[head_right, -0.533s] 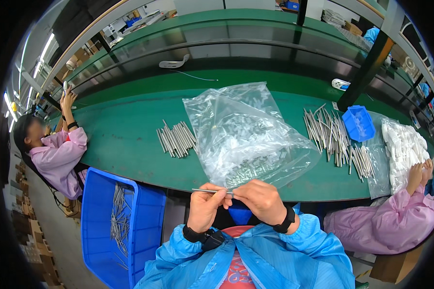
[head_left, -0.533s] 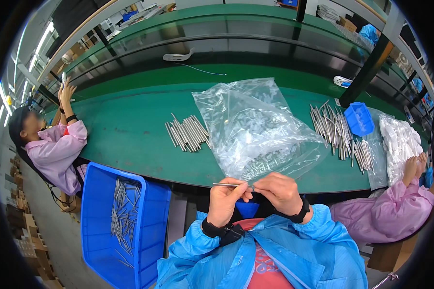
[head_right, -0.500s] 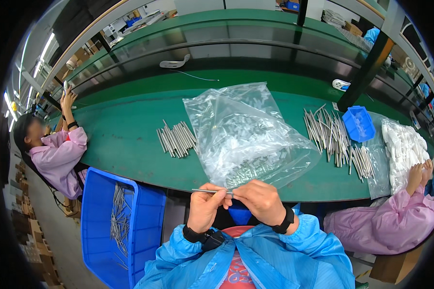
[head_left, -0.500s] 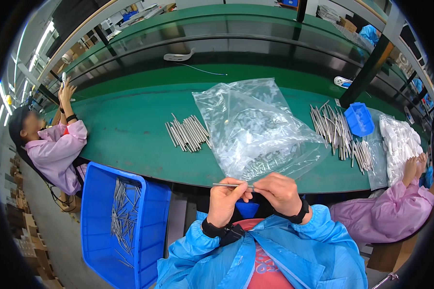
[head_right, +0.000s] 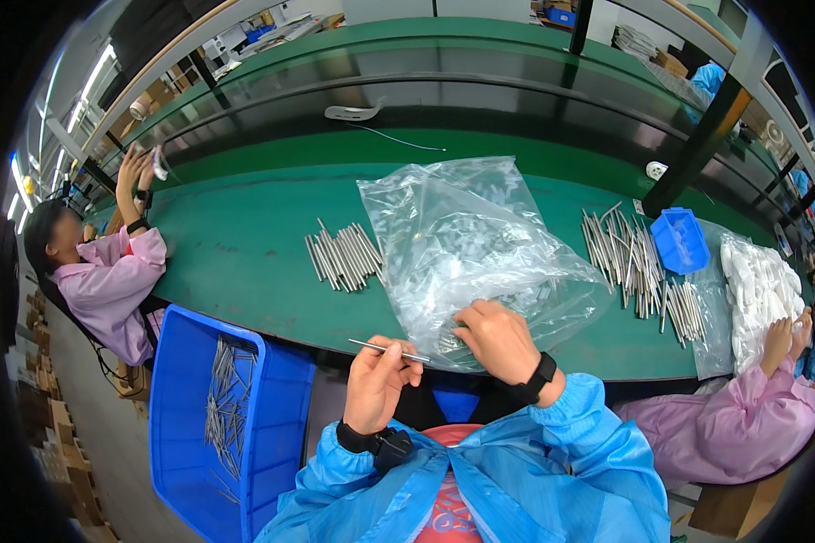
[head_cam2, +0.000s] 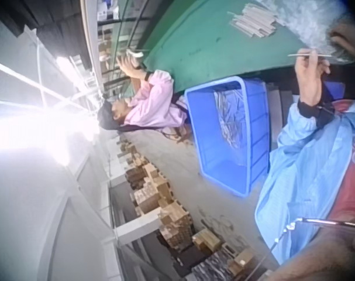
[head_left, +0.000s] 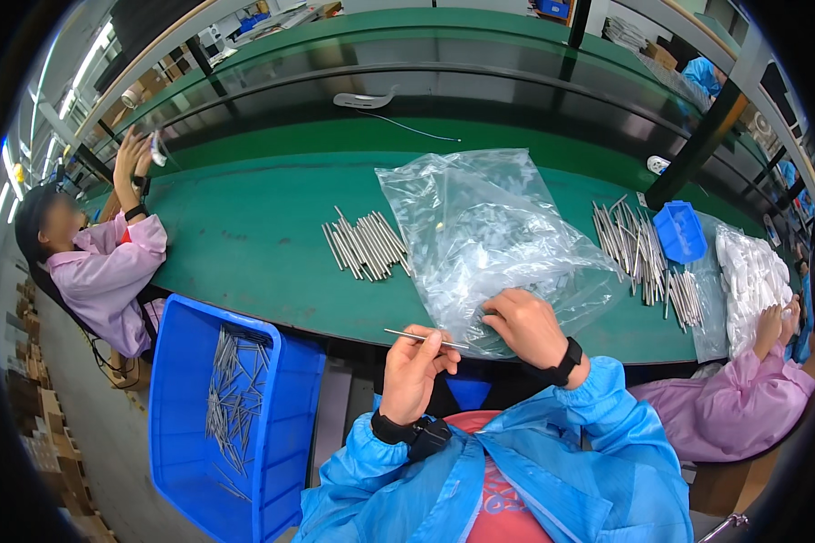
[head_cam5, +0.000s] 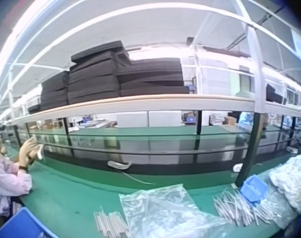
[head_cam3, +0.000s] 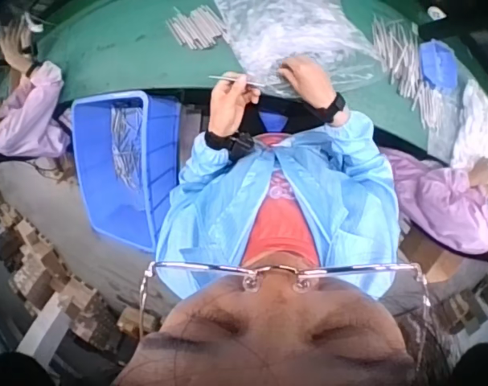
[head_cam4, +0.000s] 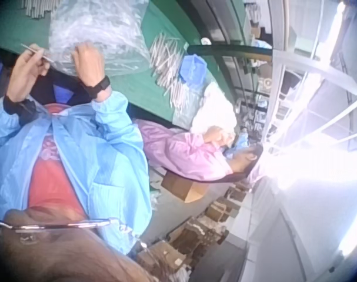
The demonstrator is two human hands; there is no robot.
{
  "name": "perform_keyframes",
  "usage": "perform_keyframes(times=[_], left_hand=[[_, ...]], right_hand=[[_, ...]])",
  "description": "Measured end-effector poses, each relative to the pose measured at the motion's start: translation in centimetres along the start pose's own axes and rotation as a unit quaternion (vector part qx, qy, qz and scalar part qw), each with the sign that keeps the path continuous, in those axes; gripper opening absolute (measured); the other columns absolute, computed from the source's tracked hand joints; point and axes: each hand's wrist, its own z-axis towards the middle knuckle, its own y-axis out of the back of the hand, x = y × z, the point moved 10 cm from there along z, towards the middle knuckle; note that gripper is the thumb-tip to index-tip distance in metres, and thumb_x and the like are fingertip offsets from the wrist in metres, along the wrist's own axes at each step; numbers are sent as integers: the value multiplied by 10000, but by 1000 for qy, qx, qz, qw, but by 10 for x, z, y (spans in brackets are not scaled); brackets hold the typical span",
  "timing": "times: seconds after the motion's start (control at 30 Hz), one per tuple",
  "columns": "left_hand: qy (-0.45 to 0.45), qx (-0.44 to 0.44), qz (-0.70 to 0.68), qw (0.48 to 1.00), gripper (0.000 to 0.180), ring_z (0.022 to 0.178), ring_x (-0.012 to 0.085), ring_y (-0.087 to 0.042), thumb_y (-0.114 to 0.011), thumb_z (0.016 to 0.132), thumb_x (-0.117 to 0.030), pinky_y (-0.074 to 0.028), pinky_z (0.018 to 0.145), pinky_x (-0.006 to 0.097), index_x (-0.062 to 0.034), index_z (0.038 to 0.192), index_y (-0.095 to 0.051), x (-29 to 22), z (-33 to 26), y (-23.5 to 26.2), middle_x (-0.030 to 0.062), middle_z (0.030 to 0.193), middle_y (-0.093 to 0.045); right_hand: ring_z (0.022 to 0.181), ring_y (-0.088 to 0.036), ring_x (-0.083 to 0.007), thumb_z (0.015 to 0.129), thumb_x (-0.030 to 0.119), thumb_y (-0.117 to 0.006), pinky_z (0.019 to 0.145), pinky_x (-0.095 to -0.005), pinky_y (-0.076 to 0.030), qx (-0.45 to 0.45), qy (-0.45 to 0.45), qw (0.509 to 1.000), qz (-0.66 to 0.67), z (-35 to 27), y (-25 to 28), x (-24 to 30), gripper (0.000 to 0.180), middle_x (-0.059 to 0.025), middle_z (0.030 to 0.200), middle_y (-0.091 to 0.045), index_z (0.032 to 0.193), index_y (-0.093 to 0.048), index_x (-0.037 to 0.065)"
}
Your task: The recorder picks up small metal rods from a pile and places them into a plastic bag.
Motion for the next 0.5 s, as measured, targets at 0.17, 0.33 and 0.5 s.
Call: perform_keyframes(times=[0.17, 0.33, 0.5], left_hand=[[14, -2, -28, 999, 153, 904, 241, -669, -486, 1057, -164, -559, 797, 381, -30, 1006, -540, 1, 0, 0, 163, 1052, -653], [-1, 13, -7, 1000, 151, 898, 252, -665, -433, 1069, -154, -554, 798, 377, -19, 1101, -493, -8, -3, -7, 149, 1001, -644], [31, 90, 221, 971, 252, 749, 155, -556, -431, 1067, -156, -464, 673, 303, 8, 1257, -456, -1, -11, -14, 68, 834, -561]], right_hand=[[814, -653, -342, 837, 149, -710, 695, -454, -515, 53, -18, 996, -68, 13, -24, -4, 115, -127, 808, -645, 858, -652, 51], [791, -655, -344, 840, 108, -695, 692, -434, -514, 20, -23, 999, -10, 6, -4, -3, 96, -133, 830, -661, 859, -642, 30], [788, -666, -273, 844, 58, -717, 702, -342, -523, -5, -81, 980, 183, -13, 20, -7, 106, -133, 855, -667, 916, -669, -2]])
